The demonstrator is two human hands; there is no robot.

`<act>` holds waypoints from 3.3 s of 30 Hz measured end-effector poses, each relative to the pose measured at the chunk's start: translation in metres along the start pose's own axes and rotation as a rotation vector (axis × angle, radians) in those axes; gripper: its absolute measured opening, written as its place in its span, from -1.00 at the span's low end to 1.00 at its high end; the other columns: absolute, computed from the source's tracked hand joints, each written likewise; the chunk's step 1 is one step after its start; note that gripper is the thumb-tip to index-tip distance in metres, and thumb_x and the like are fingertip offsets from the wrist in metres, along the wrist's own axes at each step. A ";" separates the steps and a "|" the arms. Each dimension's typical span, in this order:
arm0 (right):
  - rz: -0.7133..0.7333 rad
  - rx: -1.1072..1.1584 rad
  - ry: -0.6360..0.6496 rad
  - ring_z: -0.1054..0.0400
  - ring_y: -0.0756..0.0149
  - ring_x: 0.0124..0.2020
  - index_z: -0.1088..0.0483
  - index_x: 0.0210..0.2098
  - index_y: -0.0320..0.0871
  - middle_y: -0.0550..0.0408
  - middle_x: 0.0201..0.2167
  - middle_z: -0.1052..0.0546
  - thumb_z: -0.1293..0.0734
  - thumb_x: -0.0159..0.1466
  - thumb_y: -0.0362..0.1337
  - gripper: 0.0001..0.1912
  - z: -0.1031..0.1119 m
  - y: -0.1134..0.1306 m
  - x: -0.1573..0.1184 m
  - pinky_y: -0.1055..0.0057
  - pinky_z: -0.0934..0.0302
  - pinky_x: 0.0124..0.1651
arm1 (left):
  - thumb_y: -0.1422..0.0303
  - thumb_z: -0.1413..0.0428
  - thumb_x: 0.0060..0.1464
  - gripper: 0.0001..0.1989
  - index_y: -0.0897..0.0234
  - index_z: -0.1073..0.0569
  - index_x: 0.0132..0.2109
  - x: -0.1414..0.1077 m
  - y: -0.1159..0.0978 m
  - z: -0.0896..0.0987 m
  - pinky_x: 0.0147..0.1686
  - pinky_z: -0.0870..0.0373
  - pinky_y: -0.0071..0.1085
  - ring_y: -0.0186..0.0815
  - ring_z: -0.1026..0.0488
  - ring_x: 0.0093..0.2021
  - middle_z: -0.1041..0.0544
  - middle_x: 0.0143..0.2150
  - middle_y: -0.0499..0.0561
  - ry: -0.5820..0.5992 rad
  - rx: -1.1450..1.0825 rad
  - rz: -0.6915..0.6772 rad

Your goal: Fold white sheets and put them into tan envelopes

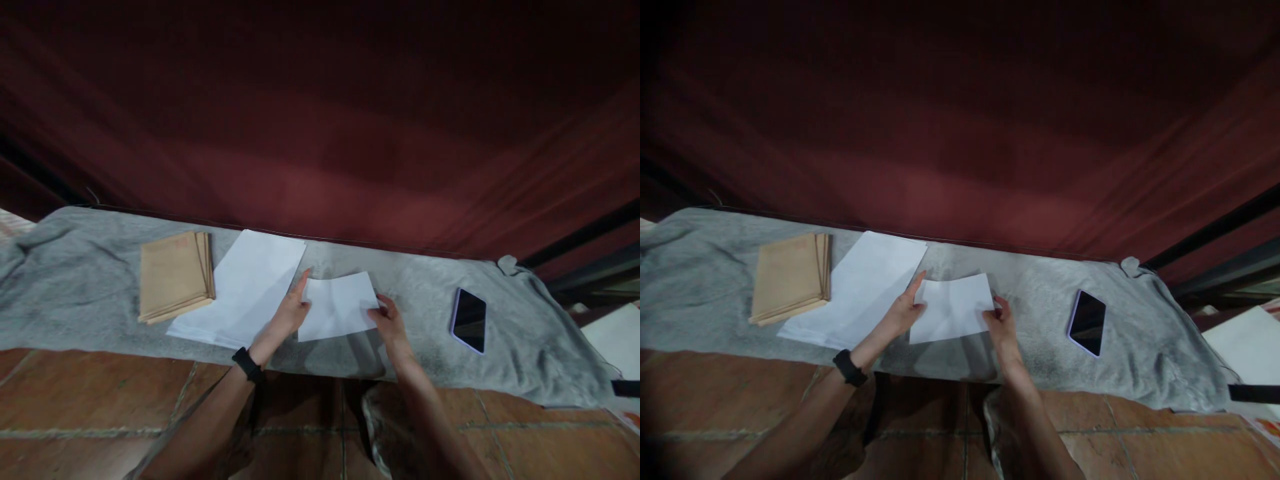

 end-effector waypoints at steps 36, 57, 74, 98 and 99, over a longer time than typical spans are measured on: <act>0.574 -0.998 0.024 -0.12 -0.06 0.41 -0.11 0.42 -0.44 -0.36 0.41 -0.21 -0.02 0.52 -0.06 -0.33 -0.049 0.018 -0.020 -0.05 -0.02 0.41 | 0.23 -0.01 0.39 -0.49 0.26 -0.27 0.39 -0.069 -0.019 -0.067 0.45 0.07 0.11 -0.08 -0.11 0.48 -0.27 0.44 0.24 0.310 0.878 -0.659; 0.564 -0.926 0.291 -0.02 0.12 0.47 -0.17 0.42 -0.28 -0.10 0.45 -0.18 0.06 0.54 -0.20 -0.43 -0.101 0.042 -0.041 0.04 0.12 0.49 | 0.45 0.10 0.30 -0.46 0.46 -0.26 0.39 -0.043 -0.028 -0.057 0.47 0.05 -0.05 -0.10 -0.05 0.50 -0.21 0.46 0.31 0.172 0.693 -0.448; 0.552 -1.028 0.004 -0.13 -0.03 0.41 -0.16 0.41 -0.39 -0.27 0.40 -0.24 0.01 0.54 -0.08 -0.37 -0.073 0.024 -0.009 -0.01 0.05 0.42 | 0.17 0.23 0.41 -0.34 0.60 -0.13 0.44 -0.019 -0.011 -0.052 0.47 0.07 -0.11 -0.05 0.01 0.51 -0.08 0.50 0.32 -0.031 0.987 -0.262; 0.619 -0.869 0.213 0.07 0.14 0.50 0.01 0.48 -0.28 -0.14 0.49 -0.09 0.08 0.54 -0.10 -0.37 -0.076 0.034 -0.046 0.06 0.04 0.47 | 0.40 0.15 0.36 -0.31 0.51 0.18 0.51 -0.070 -0.029 -0.090 0.46 -0.01 0.02 -0.08 0.08 0.53 -0.03 0.52 0.31 -0.014 0.910 -0.555; 0.619 -0.858 0.259 0.06 0.17 0.50 0.00 0.48 -0.26 -0.11 0.49 -0.10 0.08 0.55 -0.09 -0.38 -0.082 0.034 -0.051 0.08 0.05 0.48 | 0.43 0.14 0.34 -0.29 0.50 0.22 0.52 -0.074 -0.027 -0.095 0.46 -0.02 0.02 -0.08 0.08 0.53 -0.02 0.52 0.32 0.002 0.907 -0.570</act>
Point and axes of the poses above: each hand's wrist, its own x-axis towards the middle knuckle, its own z-axis out of the back of the hand, y = z × x, the point moved 7 cm from there along x, towards the middle knuckle
